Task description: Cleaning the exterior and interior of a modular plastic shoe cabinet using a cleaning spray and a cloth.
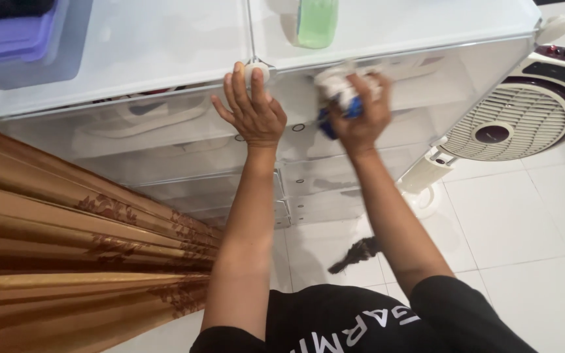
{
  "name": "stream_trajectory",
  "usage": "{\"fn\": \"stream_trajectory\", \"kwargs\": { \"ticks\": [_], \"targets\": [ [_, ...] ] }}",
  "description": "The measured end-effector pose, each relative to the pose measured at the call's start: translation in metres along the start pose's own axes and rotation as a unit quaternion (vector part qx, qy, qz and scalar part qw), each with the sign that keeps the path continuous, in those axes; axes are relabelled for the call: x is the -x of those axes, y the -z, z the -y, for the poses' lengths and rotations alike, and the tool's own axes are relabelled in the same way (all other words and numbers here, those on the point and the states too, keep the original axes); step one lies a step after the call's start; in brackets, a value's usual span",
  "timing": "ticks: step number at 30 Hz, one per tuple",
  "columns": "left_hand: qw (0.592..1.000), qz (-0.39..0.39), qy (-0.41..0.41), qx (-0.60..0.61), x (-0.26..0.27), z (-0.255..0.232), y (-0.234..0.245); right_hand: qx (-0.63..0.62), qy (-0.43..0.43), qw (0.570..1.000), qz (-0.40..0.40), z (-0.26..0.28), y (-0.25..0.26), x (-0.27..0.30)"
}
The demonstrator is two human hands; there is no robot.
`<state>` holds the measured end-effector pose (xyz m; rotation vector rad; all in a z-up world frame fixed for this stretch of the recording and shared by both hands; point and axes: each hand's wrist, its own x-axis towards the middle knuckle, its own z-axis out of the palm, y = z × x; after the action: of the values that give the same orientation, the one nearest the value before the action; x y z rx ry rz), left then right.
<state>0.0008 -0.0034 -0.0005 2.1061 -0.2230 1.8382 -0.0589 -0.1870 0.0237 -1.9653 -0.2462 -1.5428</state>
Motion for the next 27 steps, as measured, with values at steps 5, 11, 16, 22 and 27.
{"fn": "stream_trajectory", "kwargs": {
  "ticks": [5,11,16,22,27],
  "targets": [
    [1.000,0.002,0.000,-0.009,0.001,0.000,-0.002,0.018,0.019,0.996,-0.086,-0.094,0.047,-0.028],
    [1.000,0.000,0.003,-0.016,0.000,-0.001,-0.001,-0.057,0.013,0.979,-0.194,-0.131,0.080,-0.050],
    [1.000,0.007,0.008,-0.009,0.000,-0.001,0.000,-0.119,-0.097,0.966,-0.208,-0.087,0.032,-0.028],
    [0.999,0.031,0.011,-0.013,0.003,-0.003,0.003,-0.035,0.008,0.999,0.031,0.034,-0.007,0.005],
    [0.999,0.031,0.009,-0.027,0.005,0.001,-0.002,-0.023,0.026,0.998,0.049,0.014,0.007,-0.010]
  ]
}}
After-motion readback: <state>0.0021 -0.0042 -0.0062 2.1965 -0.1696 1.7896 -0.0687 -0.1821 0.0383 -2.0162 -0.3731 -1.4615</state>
